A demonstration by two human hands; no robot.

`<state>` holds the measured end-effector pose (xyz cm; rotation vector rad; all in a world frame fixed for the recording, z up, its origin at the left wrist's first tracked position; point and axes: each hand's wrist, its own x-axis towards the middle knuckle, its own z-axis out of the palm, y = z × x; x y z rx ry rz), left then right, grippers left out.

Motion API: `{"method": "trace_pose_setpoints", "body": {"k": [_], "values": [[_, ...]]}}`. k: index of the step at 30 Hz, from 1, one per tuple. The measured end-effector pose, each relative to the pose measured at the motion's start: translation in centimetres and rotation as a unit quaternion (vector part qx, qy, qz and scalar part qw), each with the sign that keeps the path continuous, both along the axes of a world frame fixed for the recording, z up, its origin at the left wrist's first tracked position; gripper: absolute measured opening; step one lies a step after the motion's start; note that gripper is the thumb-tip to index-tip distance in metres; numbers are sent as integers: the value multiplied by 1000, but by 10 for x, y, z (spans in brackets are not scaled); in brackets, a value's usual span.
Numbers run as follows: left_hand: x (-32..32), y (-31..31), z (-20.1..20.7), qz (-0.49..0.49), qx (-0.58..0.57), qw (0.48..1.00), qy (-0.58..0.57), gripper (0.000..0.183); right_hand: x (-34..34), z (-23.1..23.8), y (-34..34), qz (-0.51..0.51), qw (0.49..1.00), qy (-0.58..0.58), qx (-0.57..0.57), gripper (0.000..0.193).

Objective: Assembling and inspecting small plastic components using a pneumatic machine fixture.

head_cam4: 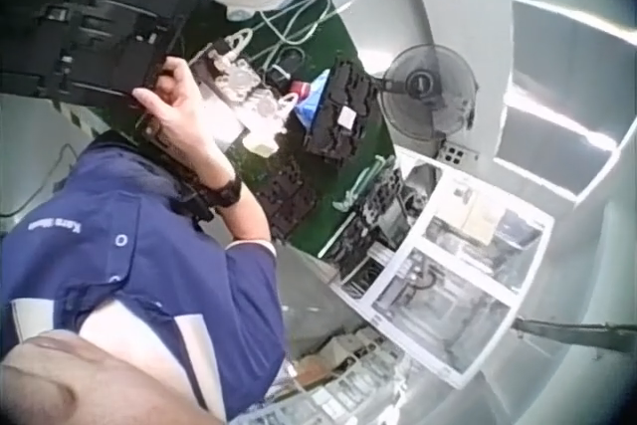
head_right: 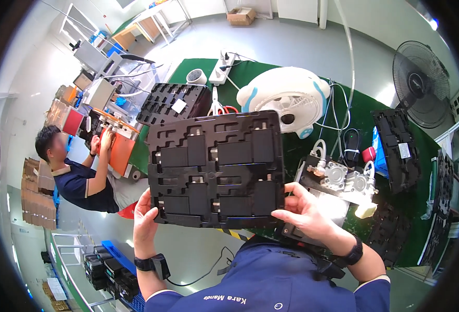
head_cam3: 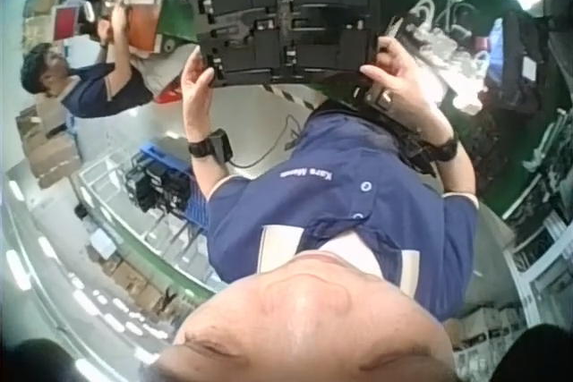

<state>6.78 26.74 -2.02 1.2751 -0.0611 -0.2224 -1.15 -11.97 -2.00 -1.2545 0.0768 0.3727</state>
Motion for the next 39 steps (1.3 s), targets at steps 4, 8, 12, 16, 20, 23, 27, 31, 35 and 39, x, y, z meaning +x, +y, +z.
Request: {"method": "trace_pose_setpoints", "body": {"k": [4, 8, 12, 16, 20, 23, 27, 31, 35, 39], "values": [[-12, -40, 20, -53, -3, 998, -20, 70, -39, 20, -39, -59, 997, -41, -3, 45], [-17, -108, 39, -142, 10, 989, -41, 75, -94, 39, -84, -144, 988, -29, -35, 51], [-33, -164, 54, -199, 40, 977, -63, 76, -151, 54, -121, -235, 968, -27, -82, 52], [-49, -220, 49, -269, 29, 963, -21, 79, -216, 55, -145, -356, 930, -26, -84, 55], [-71, -295, 41, -425, 51, 904, 5, 76, -283, 35, -168, -488, 866, -12, -108, 53], [-105, -348, 37, -494, 79, 866, 0, 69, -338, 20, -187, -555, 819, 22, -143, 51], [-144, -396, 7, -562, 198, 798, -84, 59, -399, -5, -213, -588, 788, 55, -172, 48], [-180, -438, -56, -609, 220, 759, -62, 57, -444, -42, -235, -586, 791, 72, -160, 46], [-211, -466, -132, -590, 274, 754, -90, 52, -482, -121, -263, -587, 787, 95, -164, 42], [-231, -481, -177, -570, 289, 767, -68, 50, -491, -189, -288, -607, 739, 145, -253, 41]]}}
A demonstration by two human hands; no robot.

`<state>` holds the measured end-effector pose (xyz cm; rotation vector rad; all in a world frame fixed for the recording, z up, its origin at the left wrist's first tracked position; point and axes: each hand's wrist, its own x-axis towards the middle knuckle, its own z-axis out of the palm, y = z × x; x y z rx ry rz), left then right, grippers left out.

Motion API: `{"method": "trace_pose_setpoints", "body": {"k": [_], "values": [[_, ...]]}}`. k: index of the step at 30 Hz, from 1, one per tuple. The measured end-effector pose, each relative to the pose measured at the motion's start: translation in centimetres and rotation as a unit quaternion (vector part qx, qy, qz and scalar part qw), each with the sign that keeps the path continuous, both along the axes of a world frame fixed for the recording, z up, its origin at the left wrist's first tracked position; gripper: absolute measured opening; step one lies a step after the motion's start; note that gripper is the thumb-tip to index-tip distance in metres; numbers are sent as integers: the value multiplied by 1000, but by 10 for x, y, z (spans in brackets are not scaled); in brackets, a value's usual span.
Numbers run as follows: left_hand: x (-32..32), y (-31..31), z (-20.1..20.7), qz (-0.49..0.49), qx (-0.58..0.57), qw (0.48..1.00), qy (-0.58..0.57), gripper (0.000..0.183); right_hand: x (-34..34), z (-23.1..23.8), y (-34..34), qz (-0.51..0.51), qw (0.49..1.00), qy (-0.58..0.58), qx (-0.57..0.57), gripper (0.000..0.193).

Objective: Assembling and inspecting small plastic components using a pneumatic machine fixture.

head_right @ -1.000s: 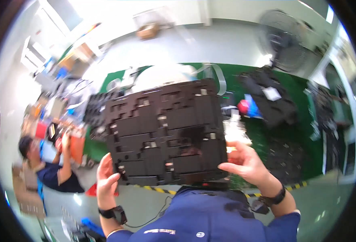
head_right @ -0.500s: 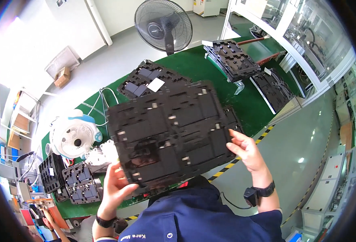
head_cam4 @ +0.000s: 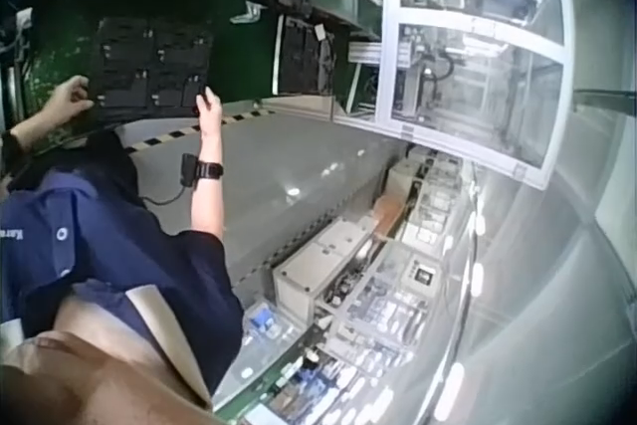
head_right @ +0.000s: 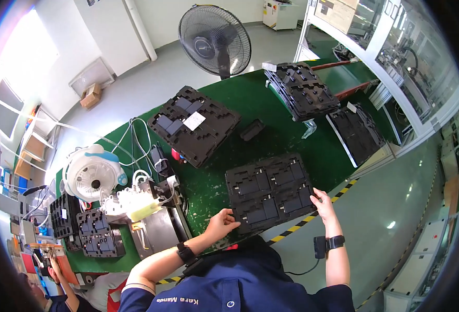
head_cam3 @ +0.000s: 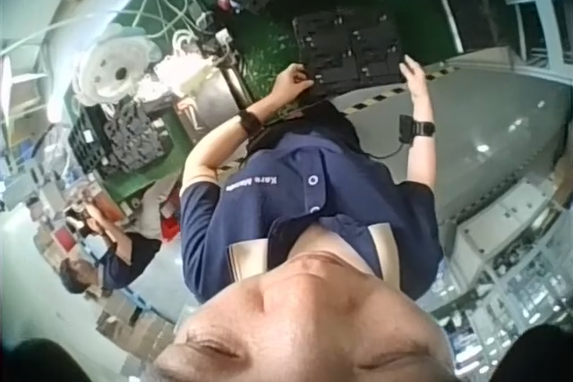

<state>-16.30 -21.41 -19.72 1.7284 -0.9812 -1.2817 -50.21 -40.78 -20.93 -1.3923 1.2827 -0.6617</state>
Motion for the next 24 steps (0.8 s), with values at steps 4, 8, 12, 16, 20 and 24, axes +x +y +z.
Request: {"method": "trace_pose_setpoints", "body": {"k": [4, 8, 12, 16, 20, 24], "values": [[-5, -6, -5, 4, 34, 998, -56, 53, 6, -21, -16, 13, 998, 63, -29, 40], [-8, -4, -10, 27, -6, 999, -31, 58, 6, -25, -24, 1, 991, 121, -55, 42], [-14, -6, 3, -13, -107, 985, -136, 69, 14, -21, -22, 3, 977, 170, -129, 42], [-12, -7, 6, -73, -67, 989, -112, 74, 25, -18, -28, 15, 965, 175, -193, 39], [-2, 0, 1, -94, -34, 991, -88, 73, 30, -12, -34, 32, 977, 170, -127, 40], [4, 6, 3, -126, -24, 989, -79, 72, 29, -19, -36, -26, 1000, 0, 5, 40]]}}
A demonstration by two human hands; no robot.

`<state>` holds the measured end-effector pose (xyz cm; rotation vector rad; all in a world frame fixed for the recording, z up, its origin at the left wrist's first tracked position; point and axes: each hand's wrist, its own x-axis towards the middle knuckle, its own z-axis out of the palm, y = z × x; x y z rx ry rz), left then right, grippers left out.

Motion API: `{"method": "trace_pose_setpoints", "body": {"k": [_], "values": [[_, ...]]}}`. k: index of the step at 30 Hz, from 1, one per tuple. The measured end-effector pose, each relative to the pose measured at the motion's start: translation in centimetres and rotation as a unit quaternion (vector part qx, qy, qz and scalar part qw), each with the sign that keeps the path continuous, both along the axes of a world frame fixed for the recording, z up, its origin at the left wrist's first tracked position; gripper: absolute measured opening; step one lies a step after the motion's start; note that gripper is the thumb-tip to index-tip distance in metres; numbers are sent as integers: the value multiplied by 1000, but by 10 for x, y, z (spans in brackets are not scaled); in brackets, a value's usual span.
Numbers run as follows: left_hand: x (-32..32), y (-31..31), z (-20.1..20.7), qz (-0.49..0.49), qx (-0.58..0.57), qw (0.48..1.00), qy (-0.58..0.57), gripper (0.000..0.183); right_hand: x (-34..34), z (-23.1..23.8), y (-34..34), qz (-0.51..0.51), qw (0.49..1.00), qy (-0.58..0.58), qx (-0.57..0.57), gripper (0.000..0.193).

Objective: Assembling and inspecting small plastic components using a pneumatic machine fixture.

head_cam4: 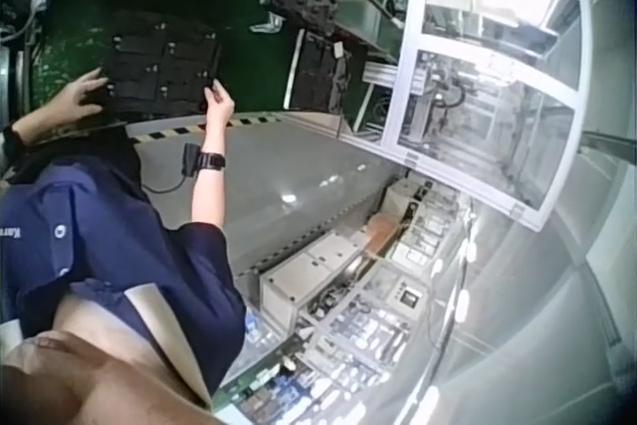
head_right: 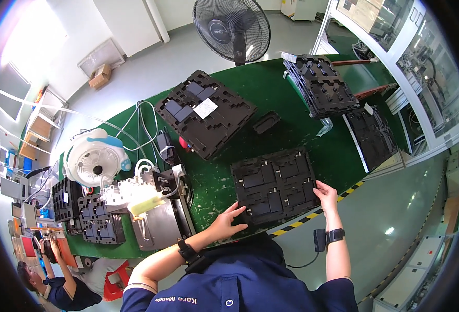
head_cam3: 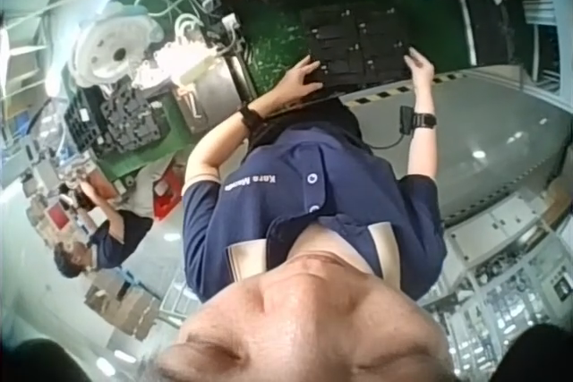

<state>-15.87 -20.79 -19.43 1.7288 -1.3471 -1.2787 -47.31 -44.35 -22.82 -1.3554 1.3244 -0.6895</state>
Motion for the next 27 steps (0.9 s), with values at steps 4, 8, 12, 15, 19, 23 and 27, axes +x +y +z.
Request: {"method": "trace_pose_setpoints", "body": {"k": [4, 8, 12, 15, 19, 23, 27], "values": [[11, 14, 11, 10, 44, 999, -26, 69, 30, 3, 6, 32, 999, -16, 11, 40], [31, 36, 35, 49, 88, 993, -55, 69, 74, 1, 24, 88, 995, -40, 16, 40], [45, 48, 41, 75, 113, 991, -20, 69, 93, 5, 34, 91, 992, -83, 36, 42], [43, 49, 45, 91, 132, 987, -5, 70, 88, 3, 35, 104, 994, -17, 26, 43], [44, 52, 45, 68, 135, 988, -16, 74, 84, -4, 39, 89, 996, 24, 17, 42], [45, 51, 43, 85, 132, 988, 7, 76, 101, 6, 43, 76, 985, 110, -109, 38], [44, 54, 45, 54, 142, 987, -43, 76, 103, 16, 37, 135, 960, 181, -168, 34]]}}
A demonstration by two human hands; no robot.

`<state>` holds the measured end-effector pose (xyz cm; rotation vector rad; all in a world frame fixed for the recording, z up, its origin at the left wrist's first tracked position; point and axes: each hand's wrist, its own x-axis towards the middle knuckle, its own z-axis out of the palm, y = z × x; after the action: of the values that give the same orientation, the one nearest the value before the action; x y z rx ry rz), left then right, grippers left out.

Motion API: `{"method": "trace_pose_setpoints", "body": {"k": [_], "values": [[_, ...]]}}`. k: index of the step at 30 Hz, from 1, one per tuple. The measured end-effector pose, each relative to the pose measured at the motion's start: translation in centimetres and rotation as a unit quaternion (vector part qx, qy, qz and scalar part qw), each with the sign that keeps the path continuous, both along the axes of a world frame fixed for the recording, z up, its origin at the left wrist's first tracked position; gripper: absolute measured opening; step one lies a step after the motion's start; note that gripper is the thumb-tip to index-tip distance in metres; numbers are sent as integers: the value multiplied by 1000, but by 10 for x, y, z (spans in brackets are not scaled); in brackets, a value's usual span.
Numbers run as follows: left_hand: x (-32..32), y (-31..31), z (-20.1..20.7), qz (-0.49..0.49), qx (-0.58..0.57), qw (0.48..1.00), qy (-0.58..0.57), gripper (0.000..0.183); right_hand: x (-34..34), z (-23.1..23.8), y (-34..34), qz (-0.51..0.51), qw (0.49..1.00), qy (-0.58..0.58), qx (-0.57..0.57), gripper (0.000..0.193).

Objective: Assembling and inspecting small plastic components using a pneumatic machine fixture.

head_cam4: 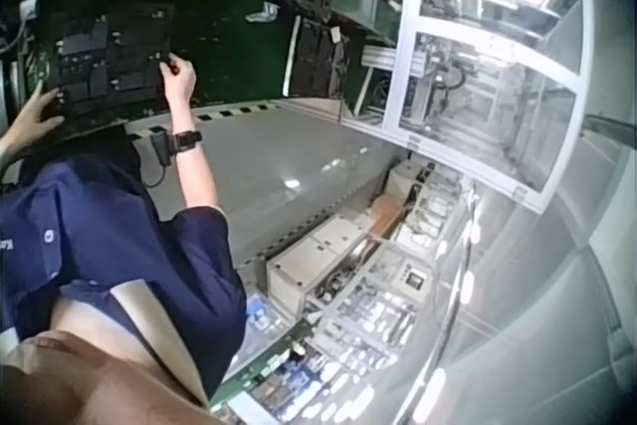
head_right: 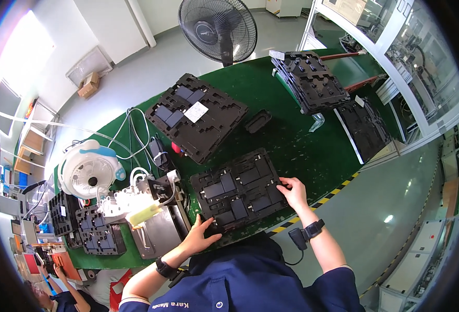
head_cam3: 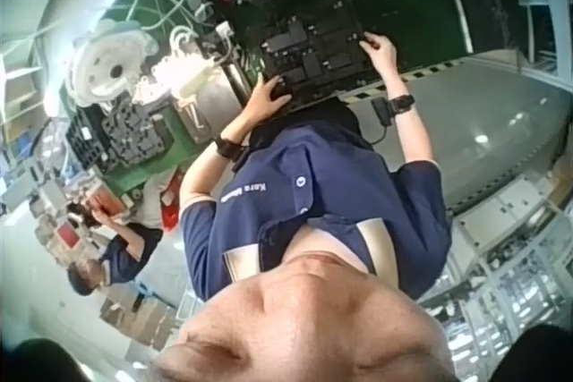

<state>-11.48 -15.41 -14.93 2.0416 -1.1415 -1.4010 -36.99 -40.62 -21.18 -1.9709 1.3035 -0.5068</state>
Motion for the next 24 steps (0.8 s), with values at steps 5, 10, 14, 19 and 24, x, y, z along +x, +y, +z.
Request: {"method": "trace_pose_setpoints", "body": {"k": [5, 10, 14, 19, 24], "values": [[10, 0, 22, -9, -11, 998, 54, 67, 17, 16, -57, 48, 994, -69, -71, 32], [14, 14, 38, 33, -17, 995, 91, 54, 73, 20, -101, 225, 965, -38, -130, 34], [10, 36, 51, 50, -9, 994, 95, 53, 118, -6, -117, 279, 951, -25, -132, 30], [2, 40, 60, 49, -49, 994, 80, 53, 126, -13, -127, 228, 961, -7, -154, 24], [0, 43, 60, 80, -68, 991, 87, 51, 69, 54, -140, 166, 963, 17, -214, 25]]}}
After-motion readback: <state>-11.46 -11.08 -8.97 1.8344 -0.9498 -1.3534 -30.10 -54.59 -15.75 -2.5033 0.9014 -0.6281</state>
